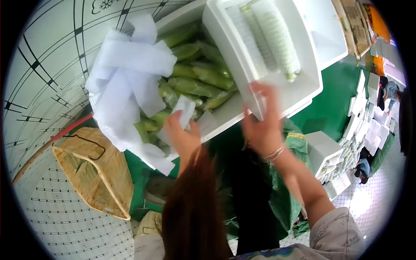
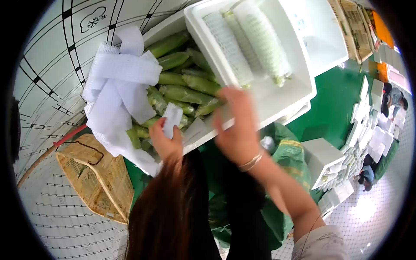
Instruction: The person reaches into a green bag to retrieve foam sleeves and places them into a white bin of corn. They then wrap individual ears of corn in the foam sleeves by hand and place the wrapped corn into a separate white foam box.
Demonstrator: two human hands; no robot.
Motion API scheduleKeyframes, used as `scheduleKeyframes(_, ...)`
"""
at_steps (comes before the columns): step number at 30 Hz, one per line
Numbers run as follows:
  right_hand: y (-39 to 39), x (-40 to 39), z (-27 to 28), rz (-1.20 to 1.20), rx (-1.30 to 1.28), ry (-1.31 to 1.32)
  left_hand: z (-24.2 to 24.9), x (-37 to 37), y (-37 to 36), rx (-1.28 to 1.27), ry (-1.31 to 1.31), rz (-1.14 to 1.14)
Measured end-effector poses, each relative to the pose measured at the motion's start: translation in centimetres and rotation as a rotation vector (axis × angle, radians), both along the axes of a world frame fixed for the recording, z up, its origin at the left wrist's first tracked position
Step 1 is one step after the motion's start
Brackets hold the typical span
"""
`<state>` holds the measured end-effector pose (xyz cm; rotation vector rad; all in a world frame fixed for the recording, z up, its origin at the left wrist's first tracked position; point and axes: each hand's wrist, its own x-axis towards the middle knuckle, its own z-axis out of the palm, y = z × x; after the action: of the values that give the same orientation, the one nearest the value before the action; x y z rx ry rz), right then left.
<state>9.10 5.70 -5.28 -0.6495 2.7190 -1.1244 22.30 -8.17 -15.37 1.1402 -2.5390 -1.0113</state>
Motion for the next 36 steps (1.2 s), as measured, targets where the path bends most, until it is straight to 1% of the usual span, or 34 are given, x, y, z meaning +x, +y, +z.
scheduleKeyframes(1,-1.9,2.4,-2.2,0.097,-0.066,-0.159,-0.7,1.1,-1.3,-0.007,-0.017,-0.009)
scheduleKeyframes(3,-5.8,6.2,-9.6,0.008,0.085,-0.262,-2.0,2.2,-3.8,-0.070,-0.179,-0.119)
scheduleKeyframes(4,-7.1,7.3,-13.5,0.012,0.035,-0.360,-2.8,2.8,-4.5,-0.052,-0.114,-0.120)
scheduleKeyframes(5,-8.3,7.4,-16.4,0.011,-0.011,-0.461,-3.0,3.2,-5.4,-0.065,-0.122,-0.130)
scheduleKeyframes(6,-8.9,6.7,-17.6,0.004,-0.018,-0.472,-2.9,3.6,-6.1,0.045,-0.066,-0.085)
scheduleKeyframes(7,-8.8,6.1,-18.5,-0.014,-0.134,-0.611,-2.9,4.4,-6.5,0.165,-0.017,-0.039)
scheduleKeyframes(8,-8.1,6.0,-18.8,-0.038,-0.248,-0.743,-3.2,5.1,-7.1,0.285,0.059,0.186)
scheduleKeyframes(9,-6.8,5.4,-17.8,-0.235,-0.435,-0.926,-2.8,5.3,-7.6,0.295,0.051,0.184)
scheduleKeyframes(10,-5.3,4.6,-16.5,-0.436,-0.624,-1.097,-1.6,5.5,-8.1,0.302,0.064,0.316)
scheduleKeyframes(11,-3.7,4.3,-16.1,-0.549,-1.107,-1.287,-0.7,5.8,-8.3,0.304,0.080,0.445)
scheduleKeyframes(12,-2.7,4.1,-15.7,-0.591,-1.145,-1.359,-1.2,6.4,-7.8,0.462,0.148,0.494)
scheduleKeyframes(13,-2.1,4.2,-15.2,-0.629,-1.184,-1.429,-1.5,5.4,-6.4,0.647,0.142,0.499)
scheduleKeyframes(14,-2.1,4.9,-15.3,-0.601,-1.155,-1.500,-2.2,4.3,-4.4,0.785,0.238,0.383)
scheduleKeyframes(15,-2.2,5.6,-15.8,-0.575,-1.124,-1.570,-2.5,2.6,-2.2,0.644,0.147,0.169)
scheduleKeyframes(16,-3.4,6.1,-16.2,-0.631,-1.031,-1.607,-2.9,1.4,-2.0,0.648,0.154,0.166)
scheduleKeyframes(17,-4.4,6.5,-16.7,-0.557,-1.020,-1.587,-3.4,0.2,-2.0,0.765,0.204,0.199)
scheduleKeyframes(19,-5.2,5.6,-18.3,-0.535,-0.819,-1.359,-4.8,-2.2,-2.1,0.999,0.303,0.254)
scheduleKeyframes(20,-5.4,4.8,-19.0,-0.546,-0.824,-1.353,-5.7,-3.2,-1.9,1.121,0.341,0.280)
scheduleKeyframes(22,-5.6,2.6,-20.9,-0.493,-0.527,-0.872,-7.6,-5.2,-1.4,1.370,0.406,0.340)
scheduleKeyframes(23,-6.0,1.5,-21.6,-0.502,-0.530,-0.868,-9.6,-6.4,-2.1,1.459,0.459,0.296)
scheduleKeyframes(24,-6.4,0.1,-22.0,-0.731,-0.992,-1.007,-10.2,-8.6,-2.5,1.508,0.599,0.358)
scheduleKeyframes(25,-6.6,-1.0,-22.7,-0.950,-1.470,-1.113,-10.9,-10.6,-3.2,1.419,0.502,0.434)
scheduleKeyframes(26,-6.6,-1.8,-23.7,-0.955,-1.470,-1.108,-12.1,-12.6,-3.9,1.328,0.406,0.510)
scheduleKeyframes(27,-6.2,-2.3,-24.7,-0.931,-1.352,-1.096,-15.2,-14.4,-4.9,0.863,0.133,0.297)
scheduleKeyframes(28,-5.8,-2.4,-25.6,-0.909,-1.234,-1.086,-18.5,-14.6,-6.2,0.499,0.219,-0.037)
scheduleKeyframes(29,-5.4,-2.2,-26.2,-0.926,-1.232,-1.083,-16.4,-15.5,-5.7,0.259,0.111,-0.170)
scheduleKeyframes(30,-5.2,-1.8,-26.7,-0.841,-0.712,-0.797,-19.0,-15.4,-5.3,0.040,0.026,-0.387)
scheduleKeyframes(31,-5.1,-1.3,-27.0,-0.714,-0.207,-0.512,-20.3,-15.2,-5.1,-0.182,-0.063,-0.602)
scheduleKeyframes(32,-4.7,-0.9,-27.2,-0.722,-0.120,-0.457,-21.1,-14.5,-4.9,-0.177,-0.075,-0.612)
scheduleKeyframes(34,-3.4,0.4,-26.8,-0.721,-0.123,-0.450,-18.9,-13.8,-3.9,0.224,0.070,-0.377)
scheduleKeyframes(35,-3.0,0.9,-26.4,-0.712,-0.136,-0.430,-18.0,-13.4,-3.2,0.226,0.069,-0.381)
scheduleKeyframes(36,-2.7,1.2,-25.5,-0.714,-0.149,-0.391,-17.3,-12.9,-2.4,0.701,0.092,-0.048)
